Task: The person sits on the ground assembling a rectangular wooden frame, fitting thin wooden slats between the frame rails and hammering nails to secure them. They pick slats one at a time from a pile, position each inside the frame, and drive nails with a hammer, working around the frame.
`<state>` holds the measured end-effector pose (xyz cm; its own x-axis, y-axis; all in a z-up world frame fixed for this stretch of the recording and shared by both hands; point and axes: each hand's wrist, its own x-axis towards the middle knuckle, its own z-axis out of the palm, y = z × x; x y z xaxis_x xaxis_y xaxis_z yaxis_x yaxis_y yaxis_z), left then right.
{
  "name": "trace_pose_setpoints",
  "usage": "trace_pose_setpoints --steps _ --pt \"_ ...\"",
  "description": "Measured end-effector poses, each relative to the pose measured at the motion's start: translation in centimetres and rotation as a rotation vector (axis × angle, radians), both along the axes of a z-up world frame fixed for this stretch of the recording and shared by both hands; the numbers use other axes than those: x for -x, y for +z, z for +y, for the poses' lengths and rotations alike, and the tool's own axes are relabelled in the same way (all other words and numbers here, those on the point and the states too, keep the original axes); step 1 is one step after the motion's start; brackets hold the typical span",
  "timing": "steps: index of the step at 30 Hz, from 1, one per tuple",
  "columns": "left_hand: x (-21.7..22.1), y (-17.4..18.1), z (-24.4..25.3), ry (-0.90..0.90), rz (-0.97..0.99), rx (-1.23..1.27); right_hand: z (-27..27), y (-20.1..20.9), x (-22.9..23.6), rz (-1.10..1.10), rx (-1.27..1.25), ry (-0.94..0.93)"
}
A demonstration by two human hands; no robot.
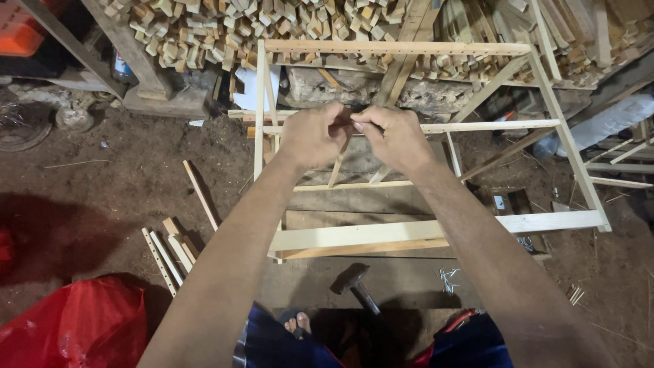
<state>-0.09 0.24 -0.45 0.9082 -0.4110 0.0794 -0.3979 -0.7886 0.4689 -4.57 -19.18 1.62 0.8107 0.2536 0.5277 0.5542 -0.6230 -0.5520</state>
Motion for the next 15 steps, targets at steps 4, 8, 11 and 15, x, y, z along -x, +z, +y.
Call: trace_pose_setpoints --steps 4,8,11,15 --pt "-1.0 -1.6 0.1 0.006 -0.032 0.051 -0.2 -0.1 0.1 -0.036 0.013 0.044" --pt "0.0 -0.2 0.0 0.020 -0.070 0.013 -0.6 -0.8 -0.4 -0.077 0.019 0.064" --pt "-0.1 -0.3 0.0 -0.001 -0.061 0.035 -0.2 -0.3 -0.1 -0.070 0.001 0.067" --pt "-0.1 -0.1 -0.4 -0.008 -0.042 0.048 0.6 2.3 2.6 -0.022 -0.066 0.064"
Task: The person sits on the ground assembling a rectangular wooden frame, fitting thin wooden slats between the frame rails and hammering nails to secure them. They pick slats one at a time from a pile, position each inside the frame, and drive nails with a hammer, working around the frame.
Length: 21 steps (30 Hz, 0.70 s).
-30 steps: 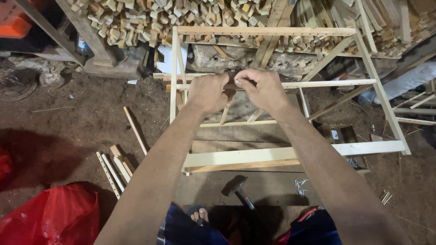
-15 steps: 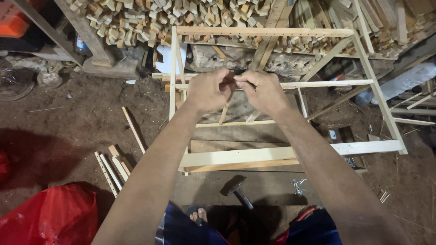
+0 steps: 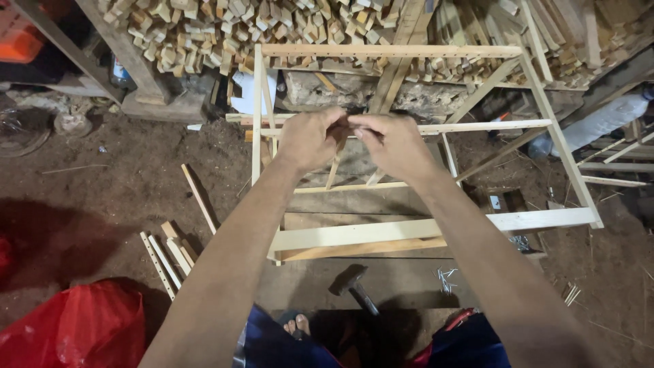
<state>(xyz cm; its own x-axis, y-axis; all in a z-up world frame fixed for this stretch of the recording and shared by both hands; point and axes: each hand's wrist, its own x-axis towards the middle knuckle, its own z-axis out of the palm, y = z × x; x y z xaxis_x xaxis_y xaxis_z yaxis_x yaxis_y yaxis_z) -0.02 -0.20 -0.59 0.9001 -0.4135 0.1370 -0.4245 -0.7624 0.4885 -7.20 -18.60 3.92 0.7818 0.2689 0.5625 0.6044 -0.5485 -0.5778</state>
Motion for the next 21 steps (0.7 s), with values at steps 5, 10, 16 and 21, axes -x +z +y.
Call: trace_pose_setpoints --steps 5,10,16,21 --pt "0.7 0.5 0.1 0.045 0.123 -0.050 -0.3 0.1 7.6 0.058 -0.172 -0.251" --pt "0.4 -1.1 0.3 -0.065 -0.183 0.132 1.5 -7.2 19.9 0.362 -0.049 -0.125" --pt "0.5 -1.4 0.3 -0.087 -0.320 0.164 -1.8 -31.2 23.8 0.809 0.465 -0.312" --pt "1.0 -0.9 0.4 -0.081 -0.286 0.193 -3.1 -34.4 23.8 0.796 0.592 -0.273"
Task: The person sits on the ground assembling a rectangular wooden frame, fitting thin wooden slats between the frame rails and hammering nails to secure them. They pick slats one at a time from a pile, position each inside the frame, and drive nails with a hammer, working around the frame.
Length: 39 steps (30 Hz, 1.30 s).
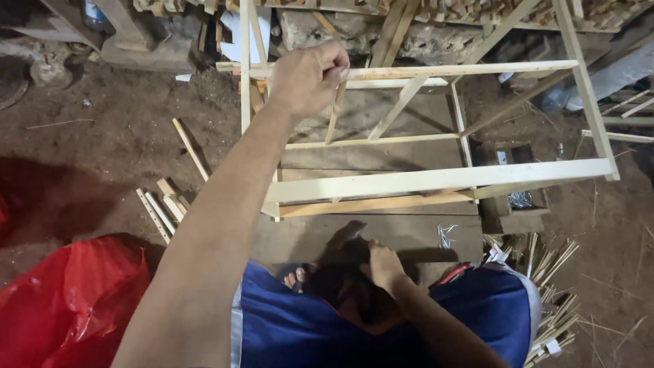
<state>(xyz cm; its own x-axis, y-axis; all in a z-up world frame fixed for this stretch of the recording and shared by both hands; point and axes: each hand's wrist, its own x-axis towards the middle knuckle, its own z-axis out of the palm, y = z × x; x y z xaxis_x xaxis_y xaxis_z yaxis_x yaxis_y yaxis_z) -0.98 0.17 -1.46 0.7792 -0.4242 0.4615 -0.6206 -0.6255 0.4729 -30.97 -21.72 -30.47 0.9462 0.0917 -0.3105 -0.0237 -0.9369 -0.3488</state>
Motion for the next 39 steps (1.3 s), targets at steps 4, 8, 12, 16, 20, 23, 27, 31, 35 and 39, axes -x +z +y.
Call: trace_pose_setpoints --steps 4,8,12,16,20,23,27,31,35,39 --pt "-1.2 -1.0 -0.1 0.036 -0.022 -0.080 0.8 7.4 0.0 0.304 -0.348 -0.032" --pt "-0.7 -0.3 -0.1 0.065 0.034 -0.132 2.5 25.4 1.3 0.445 -0.664 -0.112" --pt "0.1 0.4 0.0 0.055 0.081 -0.077 1.8 35.9 1.4 0.471 -0.556 -0.300" --pt "-0.4 0.4 0.2 0.017 0.099 -0.028 2.0 39.2 -4.2 -0.204 -0.881 0.038" --pt "0.5 2.0 -0.1 0.077 0.269 -0.141 4.4 41.7 -10.4 -0.401 -0.548 -0.067" --pt "-0.9 -0.5 0.0 0.105 0.290 -0.132 6.0 41.5 -12.3 -0.485 -0.453 -0.221" --pt "-1.3 -0.4 0.0 0.109 0.275 -0.166 6.0 41.7 -13.3 -0.329 -0.294 -0.272" --pt "-1.5 -0.4 -0.3 0.110 0.316 -0.184 6.2 40.7 -13.4 -0.404 -0.435 -0.321" --pt "-0.8 0.8 0.2 0.120 0.262 -0.224 4.9 39.4 -14.4 -0.339 -0.340 -0.285" --pt "-0.5 0.7 0.1 0.117 0.319 -0.182 5.7 40.6 -13.7 -0.330 -0.395 -0.328"
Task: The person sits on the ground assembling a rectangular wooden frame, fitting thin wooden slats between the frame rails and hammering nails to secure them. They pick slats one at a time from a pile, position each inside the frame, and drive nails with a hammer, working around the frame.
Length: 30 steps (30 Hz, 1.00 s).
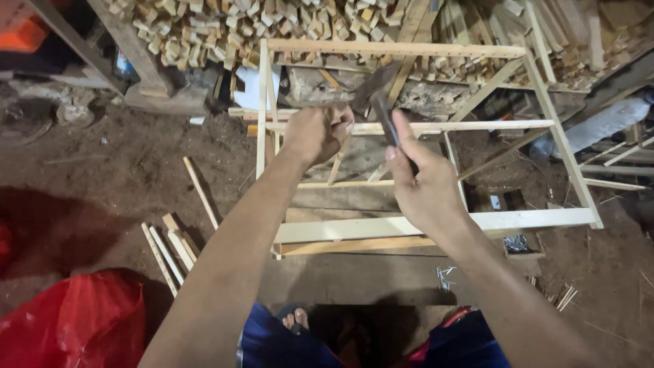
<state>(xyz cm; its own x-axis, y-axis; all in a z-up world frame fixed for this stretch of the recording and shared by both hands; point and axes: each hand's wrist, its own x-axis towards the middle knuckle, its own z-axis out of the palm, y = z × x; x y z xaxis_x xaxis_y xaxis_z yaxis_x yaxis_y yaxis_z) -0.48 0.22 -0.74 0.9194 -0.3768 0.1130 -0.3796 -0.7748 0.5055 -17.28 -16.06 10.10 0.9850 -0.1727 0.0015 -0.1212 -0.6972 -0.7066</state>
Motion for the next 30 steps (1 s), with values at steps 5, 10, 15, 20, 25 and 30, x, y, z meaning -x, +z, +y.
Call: trace_pose_setpoints --steps 5,10,15,20,25,30 --pt "0.0 0.6 0.1 -0.026 -0.076 -0.093 0.2 -0.1 -0.1 0.041 0.090 0.000" --pt "-0.4 -0.3 0.0 -0.011 -0.045 -0.035 1.0 -0.2 0.3 -0.001 0.028 -0.012" --pt "-0.4 0.9 0.0 -0.030 -0.068 -0.017 1.1 1.1 0.0 0.045 0.071 -0.017" --pt "0.7 1.2 0.2 -0.040 -0.082 -0.012 1.2 0.7 0.4 0.136 0.101 -0.030" --pt "-0.2 -0.8 0.2 -0.075 -0.135 -0.127 0.4 -0.9 0.0 0.118 0.084 -0.008" --pt "-1.3 -1.8 -0.2 -0.075 -0.208 -0.226 0.6 -0.5 0.2 0.102 0.050 -0.023"
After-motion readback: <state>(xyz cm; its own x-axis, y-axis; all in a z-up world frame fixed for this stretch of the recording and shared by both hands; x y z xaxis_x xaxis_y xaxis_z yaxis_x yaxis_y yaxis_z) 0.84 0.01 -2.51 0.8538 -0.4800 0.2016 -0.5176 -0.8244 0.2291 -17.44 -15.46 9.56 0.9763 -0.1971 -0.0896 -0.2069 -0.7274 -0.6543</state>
